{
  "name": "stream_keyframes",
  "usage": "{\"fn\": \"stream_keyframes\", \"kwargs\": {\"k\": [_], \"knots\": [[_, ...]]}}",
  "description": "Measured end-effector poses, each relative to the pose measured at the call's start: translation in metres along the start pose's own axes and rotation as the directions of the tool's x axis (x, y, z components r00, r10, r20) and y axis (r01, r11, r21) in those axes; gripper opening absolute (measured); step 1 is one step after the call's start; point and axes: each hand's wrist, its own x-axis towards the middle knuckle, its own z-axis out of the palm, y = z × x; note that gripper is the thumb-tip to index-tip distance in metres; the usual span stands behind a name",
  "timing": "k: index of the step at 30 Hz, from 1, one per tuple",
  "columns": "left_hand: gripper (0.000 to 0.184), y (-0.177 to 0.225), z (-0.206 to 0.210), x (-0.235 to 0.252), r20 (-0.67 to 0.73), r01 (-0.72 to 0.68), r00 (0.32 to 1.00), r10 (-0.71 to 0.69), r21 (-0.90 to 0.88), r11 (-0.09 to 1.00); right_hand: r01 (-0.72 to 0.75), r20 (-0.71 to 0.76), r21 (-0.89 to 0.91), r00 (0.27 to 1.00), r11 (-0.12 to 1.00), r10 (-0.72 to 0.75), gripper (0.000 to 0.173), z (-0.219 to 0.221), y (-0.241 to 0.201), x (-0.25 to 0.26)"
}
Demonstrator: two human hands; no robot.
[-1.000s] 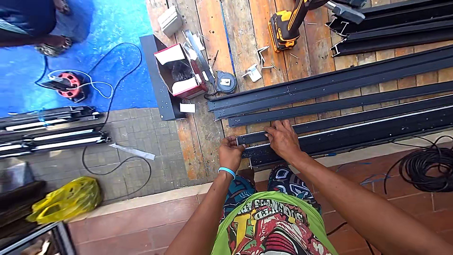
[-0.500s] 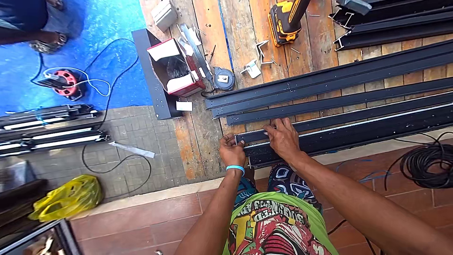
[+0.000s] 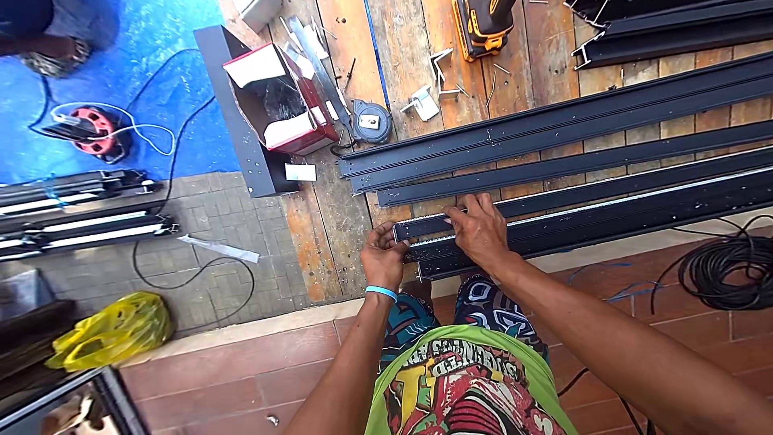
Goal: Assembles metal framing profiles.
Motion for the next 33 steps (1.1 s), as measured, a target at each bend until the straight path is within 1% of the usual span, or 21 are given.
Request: {"fn": "stream_keyframes", "kwargs": {"k": [8, 10, 13, 16, 20, 23, 27, 31, 32, 33], "knots": [[0.056, -0.002, 0.001, -0.003, -0.008, -0.016, 1.000, 0.016, 0.027, 1.000, 0.005, -0.020, -0.010, 1.000, 1.000, -0.006, 0.022, 0.002, 0.000, 0.000], [0.056, -0.001, 0.010, -0.003, -0.063, -0.013, 0.998, 0.016, 0.051, 0.999, 0.005, -0.017, -0.015, 1.000, 1.000, -0.005, 0.022, 0.002, 0.000, 0.000], [0.049, 0.001, 0.023, -0.004, -0.174, -0.002, 0.985, 0.017, 0.086, 0.996, 0.018, -0.012, -0.014, 1.000, 1.000, -0.018, 0.022, -0.001, 0.000, 0.000], [0.046, 0.002, 0.031, -0.005, -0.230, 0.008, 0.973, 0.015, 0.098, 0.995, 0.025, -0.022, -0.027, 0.999, 0.999, -0.026, 0.022, 0.000, 0.000, 0.001], [0.043, 0.003, 0.033, -0.005, -0.263, 0.022, 0.965, 0.003, 0.091, 0.996, 0.024, -0.027, -0.034, 0.999, 0.999, -0.025, 0.021, 0.001, 0.000, 0.001], [0.033, 0.002, 0.032, -0.003, -0.273, 0.024, 0.962, 0.013, 0.132, 0.991, 0.019, -0.027, -0.037, 0.999, 0.999, -0.020, 0.020, 0.002, 0.001, 0.002], [0.028, 0.006, 0.034, -0.005, -0.289, 0.044, 0.957, -0.005, 0.130, 0.990, 0.012, -0.017, -0.067, 1.000, 0.998, -0.013, 0.020, 0.002, 0.000, 0.004], [0.026, 0.010, 0.037, -0.007, -0.337, 0.082, 0.941, -0.040, 0.111, 0.990, 0.004, -0.025, -0.078, 1.000, 0.997, -0.006, 0.020, 0.003, -0.002, 0.000], [0.026, 0.007, 0.034, -0.007, -0.347, 0.076, 0.937, -0.033, 0.111, 0.991, -0.001, -0.027, -0.060, 1.000, 0.998, -0.001, 0.019, 0.004, -0.006, -0.004], [0.026, 0.005, 0.032, -0.006, -0.347, 0.060, 0.938, -0.020, 0.107, 0.992, -0.011, 0.002, -0.041, 1.000, 0.999, 0.011, 0.020, 0.003, -0.009, -0.004]]}}
